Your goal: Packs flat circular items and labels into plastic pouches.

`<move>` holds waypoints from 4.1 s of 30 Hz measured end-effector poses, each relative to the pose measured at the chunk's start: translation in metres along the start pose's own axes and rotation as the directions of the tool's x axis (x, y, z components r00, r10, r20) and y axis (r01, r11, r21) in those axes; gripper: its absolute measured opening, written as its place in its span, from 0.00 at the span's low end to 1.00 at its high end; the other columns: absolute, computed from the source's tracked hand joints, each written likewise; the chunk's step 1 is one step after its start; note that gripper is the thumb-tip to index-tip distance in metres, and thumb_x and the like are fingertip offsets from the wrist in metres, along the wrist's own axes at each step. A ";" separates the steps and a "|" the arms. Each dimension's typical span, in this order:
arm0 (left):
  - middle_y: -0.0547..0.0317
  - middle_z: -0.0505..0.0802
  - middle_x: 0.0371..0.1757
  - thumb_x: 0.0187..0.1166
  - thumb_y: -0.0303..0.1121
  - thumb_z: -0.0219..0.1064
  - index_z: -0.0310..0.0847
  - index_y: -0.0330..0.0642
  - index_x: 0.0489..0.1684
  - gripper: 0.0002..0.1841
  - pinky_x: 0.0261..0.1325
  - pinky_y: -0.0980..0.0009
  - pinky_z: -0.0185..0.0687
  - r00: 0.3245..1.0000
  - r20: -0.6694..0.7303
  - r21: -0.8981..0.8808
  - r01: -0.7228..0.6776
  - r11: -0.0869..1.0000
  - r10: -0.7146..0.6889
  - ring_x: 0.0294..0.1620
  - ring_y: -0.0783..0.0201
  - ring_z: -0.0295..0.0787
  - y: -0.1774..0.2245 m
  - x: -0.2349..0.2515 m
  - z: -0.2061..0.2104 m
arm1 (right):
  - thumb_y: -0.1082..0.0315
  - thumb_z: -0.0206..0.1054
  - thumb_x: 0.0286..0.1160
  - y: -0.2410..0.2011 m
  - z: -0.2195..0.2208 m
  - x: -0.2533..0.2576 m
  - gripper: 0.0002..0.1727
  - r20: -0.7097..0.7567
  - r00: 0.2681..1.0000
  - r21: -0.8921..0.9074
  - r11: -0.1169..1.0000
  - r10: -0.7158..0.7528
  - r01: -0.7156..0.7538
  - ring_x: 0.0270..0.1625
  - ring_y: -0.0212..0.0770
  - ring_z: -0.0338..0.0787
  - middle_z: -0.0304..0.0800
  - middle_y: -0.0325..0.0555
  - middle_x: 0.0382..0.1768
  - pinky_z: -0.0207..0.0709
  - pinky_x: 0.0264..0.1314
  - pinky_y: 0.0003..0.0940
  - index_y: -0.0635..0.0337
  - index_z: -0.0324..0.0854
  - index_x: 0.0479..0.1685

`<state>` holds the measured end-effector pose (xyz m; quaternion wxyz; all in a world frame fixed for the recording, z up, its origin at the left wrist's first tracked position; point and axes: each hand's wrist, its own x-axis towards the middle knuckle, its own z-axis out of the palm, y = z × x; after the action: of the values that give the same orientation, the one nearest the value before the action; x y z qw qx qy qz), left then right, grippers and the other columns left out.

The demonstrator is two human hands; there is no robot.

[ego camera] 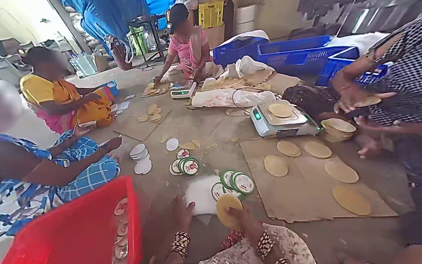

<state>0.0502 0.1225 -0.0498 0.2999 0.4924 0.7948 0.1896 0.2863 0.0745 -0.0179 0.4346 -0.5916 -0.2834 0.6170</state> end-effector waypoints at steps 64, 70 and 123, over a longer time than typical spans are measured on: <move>0.35 0.89 0.40 0.90 0.29 0.53 0.75 0.22 0.68 0.18 0.43 0.52 0.87 0.894 -0.444 -0.468 -0.289 0.835 0.061 0.32 0.51 0.88 -0.043 -0.064 -0.022 | 0.68 0.79 0.65 -0.121 -0.092 -0.095 0.06 -0.048 0.877 -0.617 0.705 -0.478 0.351 0.35 0.35 0.89 0.90 0.41 0.28 0.82 0.44 0.39 0.60 0.89 0.29; 0.42 0.90 0.34 0.89 0.36 0.59 0.83 0.25 0.51 0.17 0.44 0.52 0.85 0.896 -0.437 -0.418 -0.283 0.863 0.082 0.32 0.54 0.87 -0.044 -0.077 -0.038 | 0.63 0.81 0.54 -0.096 -0.123 -0.149 0.07 0.142 0.944 -0.550 0.769 -0.298 0.325 0.30 0.28 0.90 0.92 0.33 0.24 0.85 0.38 0.30 0.54 0.90 0.26; 0.38 0.92 0.45 0.86 0.30 0.60 0.84 0.26 0.53 0.13 0.54 0.51 0.86 0.799 -0.499 -0.268 -0.512 0.816 0.337 0.45 0.49 0.91 -0.043 -0.099 -0.042 | 0.75 0.79 0.53 -0.009 -0.113 -0.194 0.16 -0.286 0.725 -0.407 0.765 -0.626 0.499 0.38 0.31 0.94 0.95 0.41 0.35 0.90 0.44 0.28 0.63 0.89 0.45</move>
<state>0.0263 0.0142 -0.0154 0.1580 0.5371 0.6524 0.5108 0.3835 -0.1094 0.0677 0.5561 -0.6494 -0.4454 0.2658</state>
